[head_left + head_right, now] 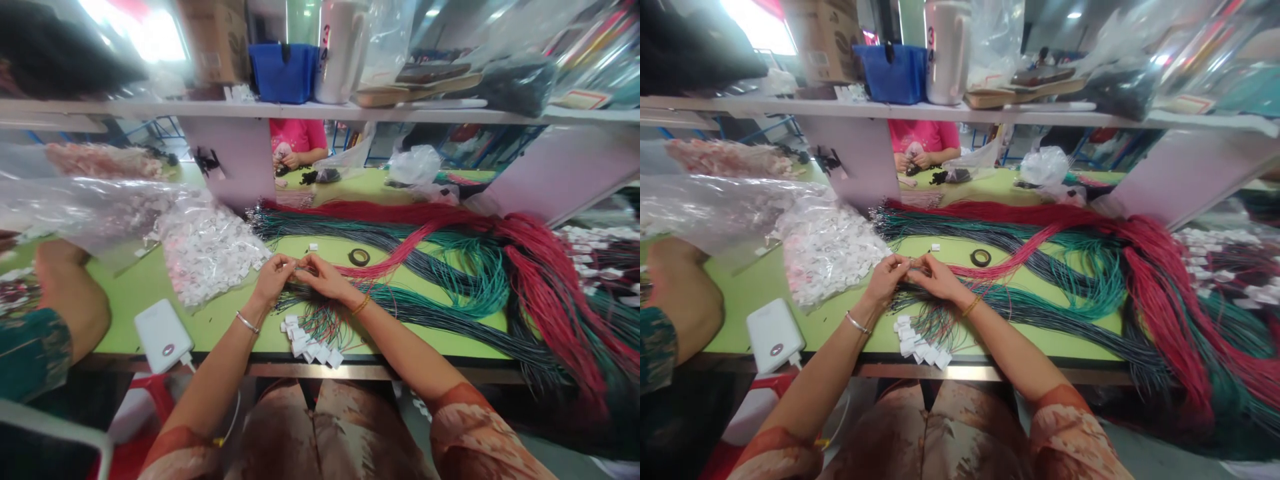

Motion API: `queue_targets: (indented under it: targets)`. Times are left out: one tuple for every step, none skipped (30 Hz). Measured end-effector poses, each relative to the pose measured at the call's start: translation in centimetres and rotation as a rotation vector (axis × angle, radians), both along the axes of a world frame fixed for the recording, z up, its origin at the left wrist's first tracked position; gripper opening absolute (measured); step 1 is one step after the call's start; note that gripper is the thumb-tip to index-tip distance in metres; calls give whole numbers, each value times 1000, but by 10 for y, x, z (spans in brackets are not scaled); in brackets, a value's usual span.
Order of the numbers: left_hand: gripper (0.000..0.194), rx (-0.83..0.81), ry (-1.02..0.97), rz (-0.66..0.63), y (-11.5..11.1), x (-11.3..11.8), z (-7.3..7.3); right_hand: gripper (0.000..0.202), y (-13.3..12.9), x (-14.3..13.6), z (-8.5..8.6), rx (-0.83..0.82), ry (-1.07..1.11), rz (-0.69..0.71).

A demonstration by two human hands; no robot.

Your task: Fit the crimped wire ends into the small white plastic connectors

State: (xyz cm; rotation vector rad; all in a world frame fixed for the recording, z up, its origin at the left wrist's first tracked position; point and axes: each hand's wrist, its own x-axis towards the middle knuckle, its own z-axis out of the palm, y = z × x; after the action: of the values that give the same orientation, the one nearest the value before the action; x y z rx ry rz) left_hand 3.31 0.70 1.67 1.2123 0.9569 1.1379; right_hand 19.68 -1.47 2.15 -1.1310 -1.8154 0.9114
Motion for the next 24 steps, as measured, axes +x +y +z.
queue_targets:
  targets:
    - [32, 5, 11, -10, 0, -2, 2, 27, -1, 5, 2, -28, -14, 43]
    - [30, 10, 26, -30, -1, -4, 3, 27, -2, 12, 3, -56, -33, 65]
    - [29, 20, 47, -59, -2, -5, 5, 27, -3, 19, 3, -80, -43, 70]
    - [26, 35, 76, -95, -3, -6, 6, 26, -4, 26, 2, -100, -41, 66]
    - [23, 55, 112, -139, -5, -6, 7, 25, -5, 33, 1, -115, -28, 62]
    - [20, 79, 158, -188, -7, -5, 8, 24, -7, 40, -1, -124, -12, 60]
    - [20, 110, 214, -238, -10, -4, 10, 24, -9, 46, -3, -130, -1, 60]
    - [21, 150, 277, -286, -12, -3, 11, 24, -11, 51, -5, -131, 5, 59]
    - [21, 197, 342, -326, -15, -2, 13, 25, -13, 56, -6, -126, 6, 60]
    - [19, 246, 409, -360, -17, -1, 15, 26, -15, 61, -6, -116, 6, 62]
    - [17, 289, 474, -389, -19, 0, 16, 27, -15, 67, -5, -102, 4, 61]
    - [18, 318, 531, -415, -19, 0, 18, 28, -14, 73, -3, -80, -6, 43]
    - [21, 327, 574, -437, -19, 0, 19, 29, -12, 81, -1, -48, -29, -7]
    - [24, 314, 598, -452, -19, -1, 20, 30, -9, 90, 1, -8, -78, -92]
    - [26, 293, 605, -460, -18, -1, 20, 29, -4, 100, 3, 33, -154, -200]
    - [29, 273, 601, -461, -16, -2, 20, 28, 1, 110, 4, 64, -260, -319]
    - [32, 263, 594, -453, -15, -2, 20, 26, 7, 119, 5, 69, -394, -399]
    - [34, 267, 594, -441, -15, -2, 21, 25, 12, 126, 4, 53, -535, -443]
    - [36, 287, 605, -427, -14, -1, 21, 24, 16, 131, 3, 27, -671, -458]
    - [37, 318, 625, -410, -14, -1, 21, 24, 20, 134, 2, 0, -789, -454]
    - [37, 353, 649, -390, -15, 0, 22, 24, 23, 134, 0, -18, -877, -446]
    - [36, 385, 673, -368, -15, 0, 22, 25, 24, 133, -1, -23, -931, -444]
    - [34, 412, 696, -347, -16, 0, 22, 25, 25, 130, -2, -17, -948, -456]
    - [32, 432, 715, -328, -16, 0, 21, 25, 24, 126, -1, -5, -925, -478]
